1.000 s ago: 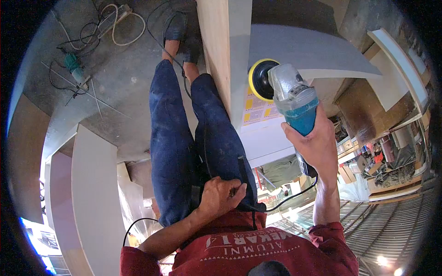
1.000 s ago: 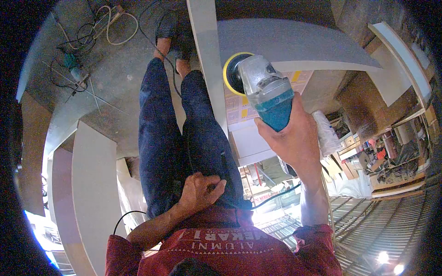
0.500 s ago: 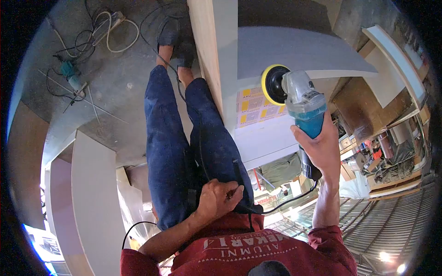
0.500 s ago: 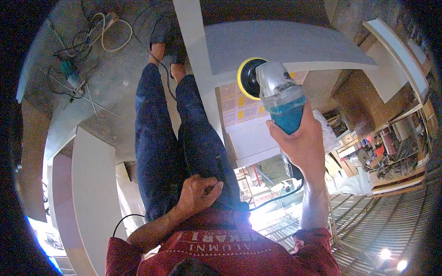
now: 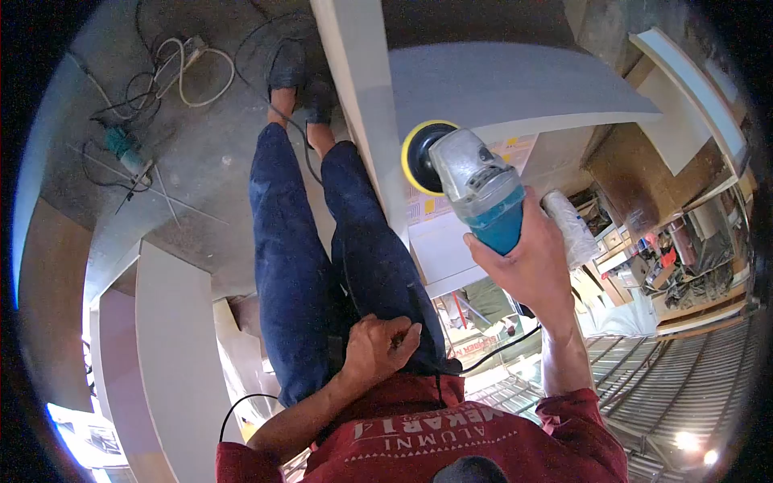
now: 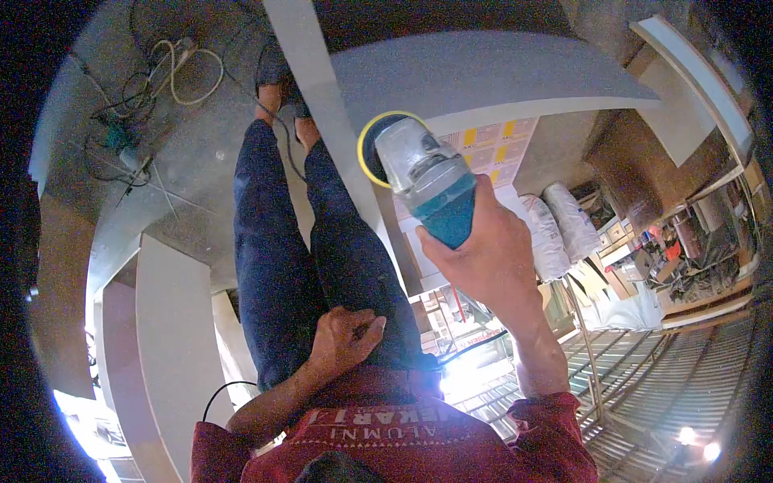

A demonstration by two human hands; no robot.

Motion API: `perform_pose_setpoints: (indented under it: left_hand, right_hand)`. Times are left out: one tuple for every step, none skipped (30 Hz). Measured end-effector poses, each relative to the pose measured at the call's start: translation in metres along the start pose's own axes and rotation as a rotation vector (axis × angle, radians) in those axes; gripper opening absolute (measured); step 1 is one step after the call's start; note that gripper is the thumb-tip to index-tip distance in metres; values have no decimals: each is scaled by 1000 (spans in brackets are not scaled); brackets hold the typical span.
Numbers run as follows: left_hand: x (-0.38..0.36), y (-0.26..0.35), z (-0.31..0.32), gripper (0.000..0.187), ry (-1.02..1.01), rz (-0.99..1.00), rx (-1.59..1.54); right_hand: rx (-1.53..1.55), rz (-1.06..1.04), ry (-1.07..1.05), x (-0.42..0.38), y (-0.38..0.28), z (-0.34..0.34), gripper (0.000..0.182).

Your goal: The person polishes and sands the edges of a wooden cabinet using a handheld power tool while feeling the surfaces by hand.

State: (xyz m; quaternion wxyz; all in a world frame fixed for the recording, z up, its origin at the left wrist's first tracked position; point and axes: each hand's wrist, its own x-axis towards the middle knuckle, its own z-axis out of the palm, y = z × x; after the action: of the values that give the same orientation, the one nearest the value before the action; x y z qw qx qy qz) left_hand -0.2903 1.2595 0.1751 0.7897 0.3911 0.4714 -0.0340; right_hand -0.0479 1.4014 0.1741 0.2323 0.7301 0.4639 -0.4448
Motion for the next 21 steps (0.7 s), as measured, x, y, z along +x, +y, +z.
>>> perform_pose_setpoints:
  left_hand:
    - [1,1,-1,28,-4,-1,5]
    - [0,0,0,28,-11,9,4]
    - [0,0,1,28,2,20,6]
    - [0,1,2,28,17,30,9]
    - [0,2,1,28,11,39,8]
    - [2,9,-2,26,-14,34,-11]
    - [5,14,-3,25,-39,29,-29]
    - [7,16,-2,25,-44,37,-30]
    - [9,18,-1,21,-84,58,-78]
    - [12,21,1,18,-122,76,-126]
    - [15,24,1,18,-125,80,-126]
    - [18,27,1,13,-160,107,-174]
    - [21,31,1,10,-196,134,-221]
    - [24,37,0,10,-200,134,-218]
    - [25,45,-1,11,-232,134,-232]
    - [28,50,-1,15,-262,136,-245]
    - [31,52,2,15,-266,136,-241]
    - [33,53,5,18,-315,142,-253]
    - [36,55,6,21,-364,149,-264]
    - [38,58,7,21,-369,149,-257]
    - [41,63,8,22,-394,144,-240]
  right_hand:
    - [-15,-3,-3,0,0,-2,70]
    - [-19,5,6,-1,2,-4,70]
    - [-18,26,13,-2,4,-6,69]
    - [-16,46,20,-2,7,-9,69]
    - [-20,53,27,0,13,-11,69]
    - [10,74,37,1,21,-14,69]
    - [40,94,46,4,28,-19,69]
    - [36,99,53,6,34,-25,69]
    - [77,133,66,8,41,-30,67]
    - [118,166,78,11,47,-35,65]
    - [117,168,81,13,56,-40,65]
    - [108,181,113,14,65,-44,63]
    - [100,194,143,16,74,-49,60]
    - [139,217,139,19,78,-57,56]
    - [143,221,140,20,88,-61,56]
    - [154,204,183,22,100,-63,56]
    - [166,188,225,24,111,-67,57]
    - [154,199,220,26,121,-73,57]
    - [160,204,224,28,130,-78,57]
    - [164,228,222,30,137,-84,57]
    - [168,252,219,31,146,-90,57]
